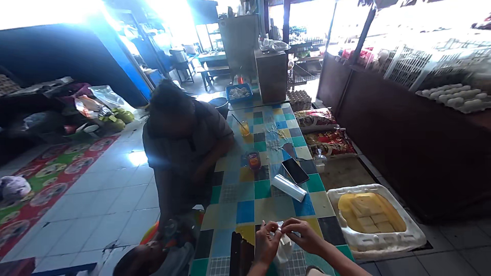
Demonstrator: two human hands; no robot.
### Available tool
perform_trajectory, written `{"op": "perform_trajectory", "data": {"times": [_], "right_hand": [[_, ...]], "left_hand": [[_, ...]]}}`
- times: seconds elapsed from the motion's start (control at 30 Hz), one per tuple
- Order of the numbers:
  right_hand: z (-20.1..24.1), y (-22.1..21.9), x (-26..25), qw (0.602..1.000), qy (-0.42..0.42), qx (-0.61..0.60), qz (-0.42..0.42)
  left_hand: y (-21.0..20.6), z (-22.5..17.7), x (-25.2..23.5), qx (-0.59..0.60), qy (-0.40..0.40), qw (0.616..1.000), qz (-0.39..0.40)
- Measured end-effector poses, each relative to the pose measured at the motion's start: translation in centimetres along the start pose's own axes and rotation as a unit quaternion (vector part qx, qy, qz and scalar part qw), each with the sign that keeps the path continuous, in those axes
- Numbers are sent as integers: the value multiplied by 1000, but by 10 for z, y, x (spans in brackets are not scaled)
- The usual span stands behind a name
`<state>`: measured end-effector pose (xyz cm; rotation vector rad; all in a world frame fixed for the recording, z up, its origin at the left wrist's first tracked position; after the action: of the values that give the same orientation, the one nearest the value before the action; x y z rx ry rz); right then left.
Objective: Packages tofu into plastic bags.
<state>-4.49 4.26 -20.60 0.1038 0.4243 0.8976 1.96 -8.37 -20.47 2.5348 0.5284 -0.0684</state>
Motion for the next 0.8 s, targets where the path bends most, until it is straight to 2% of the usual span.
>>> {"op": "perform_trajectory", "data": {"times": [0.13,0.23,0.3,0.63,0.8], "right_hand": [[-3,5,0,999,-10,-8,-43],[-2,3,1,997,-12,7,-76],[-3,0,2,995,-42,25,-84],[6,-5,2,986,-22,115,-117],[3,-7,-6,980,-106,130,-107]], "left_hand": [[-4,1,-1,14,41,998,39],[-3,-2,-2,19,38,997,63],[-2,-4,-1,19,33,997,74],[-3,-3,4,47,40,996,59],[1,-1,4,44,60,995,65]]}}
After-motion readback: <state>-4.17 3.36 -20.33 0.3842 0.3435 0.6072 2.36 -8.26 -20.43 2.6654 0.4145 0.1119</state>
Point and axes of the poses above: each hand's wrist, its own x-axis away from the middle knuckle, its own y-axis out of the back of the hand, z = x × y, the point moved 8 cm from there along -x, towards the middle knuckle, and after that the axes turned 3 degrees about -x, right-handed, at the moved point
